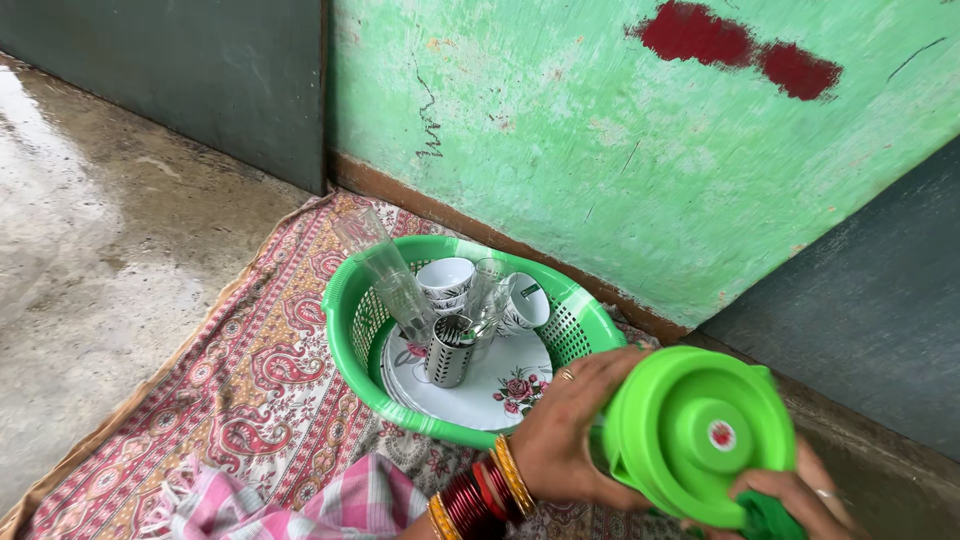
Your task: The person wipes plates, bowls, glasses, a cutlery holder, and a pitcher with a cloth and arranges them inside a basket.
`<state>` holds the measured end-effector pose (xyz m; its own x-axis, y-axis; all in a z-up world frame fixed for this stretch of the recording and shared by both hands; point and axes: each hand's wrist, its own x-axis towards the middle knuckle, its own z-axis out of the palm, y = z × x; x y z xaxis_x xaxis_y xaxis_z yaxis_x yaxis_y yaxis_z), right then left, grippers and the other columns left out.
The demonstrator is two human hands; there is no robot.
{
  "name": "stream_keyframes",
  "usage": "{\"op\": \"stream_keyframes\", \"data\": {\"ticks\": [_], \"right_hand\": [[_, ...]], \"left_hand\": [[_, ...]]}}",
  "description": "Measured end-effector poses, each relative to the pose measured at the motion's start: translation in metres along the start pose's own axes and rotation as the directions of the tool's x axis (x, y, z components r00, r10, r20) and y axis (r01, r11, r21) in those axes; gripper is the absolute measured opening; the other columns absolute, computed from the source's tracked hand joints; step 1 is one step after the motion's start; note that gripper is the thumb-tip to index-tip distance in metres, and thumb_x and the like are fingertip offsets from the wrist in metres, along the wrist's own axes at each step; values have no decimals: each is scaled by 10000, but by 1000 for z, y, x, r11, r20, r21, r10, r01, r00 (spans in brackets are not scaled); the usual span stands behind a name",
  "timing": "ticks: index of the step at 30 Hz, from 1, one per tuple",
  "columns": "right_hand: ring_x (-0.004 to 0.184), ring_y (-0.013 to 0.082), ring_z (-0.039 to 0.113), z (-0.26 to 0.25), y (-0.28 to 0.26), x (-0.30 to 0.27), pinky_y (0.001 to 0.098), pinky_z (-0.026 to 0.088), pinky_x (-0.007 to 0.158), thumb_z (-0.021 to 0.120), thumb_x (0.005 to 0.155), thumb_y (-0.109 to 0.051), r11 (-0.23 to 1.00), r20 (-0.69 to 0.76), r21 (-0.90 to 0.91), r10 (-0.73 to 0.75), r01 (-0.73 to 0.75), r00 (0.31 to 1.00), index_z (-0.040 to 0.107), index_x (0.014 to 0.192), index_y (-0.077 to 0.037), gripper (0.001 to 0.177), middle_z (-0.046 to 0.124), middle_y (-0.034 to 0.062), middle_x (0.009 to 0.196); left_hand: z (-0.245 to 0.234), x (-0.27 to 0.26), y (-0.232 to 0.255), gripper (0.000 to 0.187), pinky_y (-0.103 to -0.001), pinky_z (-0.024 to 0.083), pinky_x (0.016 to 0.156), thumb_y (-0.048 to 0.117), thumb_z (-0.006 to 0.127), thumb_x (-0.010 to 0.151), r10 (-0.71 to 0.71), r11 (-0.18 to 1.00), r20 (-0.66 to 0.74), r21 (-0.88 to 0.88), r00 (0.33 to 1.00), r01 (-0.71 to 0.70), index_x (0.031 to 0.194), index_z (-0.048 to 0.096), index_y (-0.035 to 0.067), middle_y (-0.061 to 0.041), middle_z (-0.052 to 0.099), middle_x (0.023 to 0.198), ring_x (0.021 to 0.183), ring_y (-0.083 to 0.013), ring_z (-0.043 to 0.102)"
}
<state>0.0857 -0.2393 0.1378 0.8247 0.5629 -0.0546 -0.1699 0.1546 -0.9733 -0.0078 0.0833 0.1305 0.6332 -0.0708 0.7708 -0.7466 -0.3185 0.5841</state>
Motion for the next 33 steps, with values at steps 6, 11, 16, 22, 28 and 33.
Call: {"op": "stream_keyframes", "data": {"ticks": [6, 11, 16, 22, 28, 33], "right_hand": [[1250, 272, 637, 99, -5, 33, 377, 508, 1071, 841, 615, -39, 188, 270, -779, -761, 598, 590, 603, 978, -54, 434, 624, 197, 1300], [945, 109, 665, 84, 25, 70, 287, 547, 837, 819, 725, -11, 603, -57, -722, -541, 339, 839, 636, 1016, -41, 345, 707, 71, 976], [846, 101, 647, 87, 45, 98, 297, 540, 737, 860, 734, -69, 618, -163, -774, -407, 139, 899, 652, 989, -33, 331, 709, 63, 879], [841, 127, 649, 88, 34, 124, 326, 541, 754, 870, 753, -219, 574, -225, -818, -388, 43, 894, 661, 1038, -35, 398, 728, 73, 901], [926, 155, 685, 94, 25, 138, 340, 544, 824, 856, 756, -267, 529, -153, -844, -396, 89, 905, 663, 1100, -66, 443, 745, 59, 984], [1022, 162, 687, 111, 22, 136, 339, 531, 887, 835, 763, -252, 505, -77, -849, -406, 153, 911, 656, 1184, -101, 481, 742, 63, 1080]], "left_hand": [[-11, -2, -26, 1091, -472, 390, 1318, 469, 892, 767, -105, 994, -100, -10, 989, 105, 1621, 364, 40, -183, 457, 1642, 1542, -354, 462], [-14, -6, -53, 1116, -499, 399, 1228, 465, 915, 722, -230, 963, -155, 108, 961, 248, 1601, 383, 28, -232, 497, 1569, 1482, -413, 485], [-17, -16, -79, 1217, -475, 483, 1053, 482, 927, 638, -536, 822, -26, 212, 844, 528, 1557, 307, -17, -294, 532, 1366, 1262, -453, 559], [-55, -23, -100, 988, -495, 522, 923, 464, 935, 629, -675, 666, 21, 446, 737, 597, 1420, 495, 68, -244, 603, 1231, 1082, -433, 631], [-92, -30, -100, 683, -477, 548, 844, 365, 940, 611, -687, 558, -228, 443, 690, 702, 1143, 654, 46, -197, 653, 1101, 966, -393, 672], [-98, -28, -103, 613, -468, 554, 840, 322, 914, 634, -727, 545, -231, 379, 647, 748, 1127, 657, 65, -182, 648, 1125, 960, -378, 685]]}}
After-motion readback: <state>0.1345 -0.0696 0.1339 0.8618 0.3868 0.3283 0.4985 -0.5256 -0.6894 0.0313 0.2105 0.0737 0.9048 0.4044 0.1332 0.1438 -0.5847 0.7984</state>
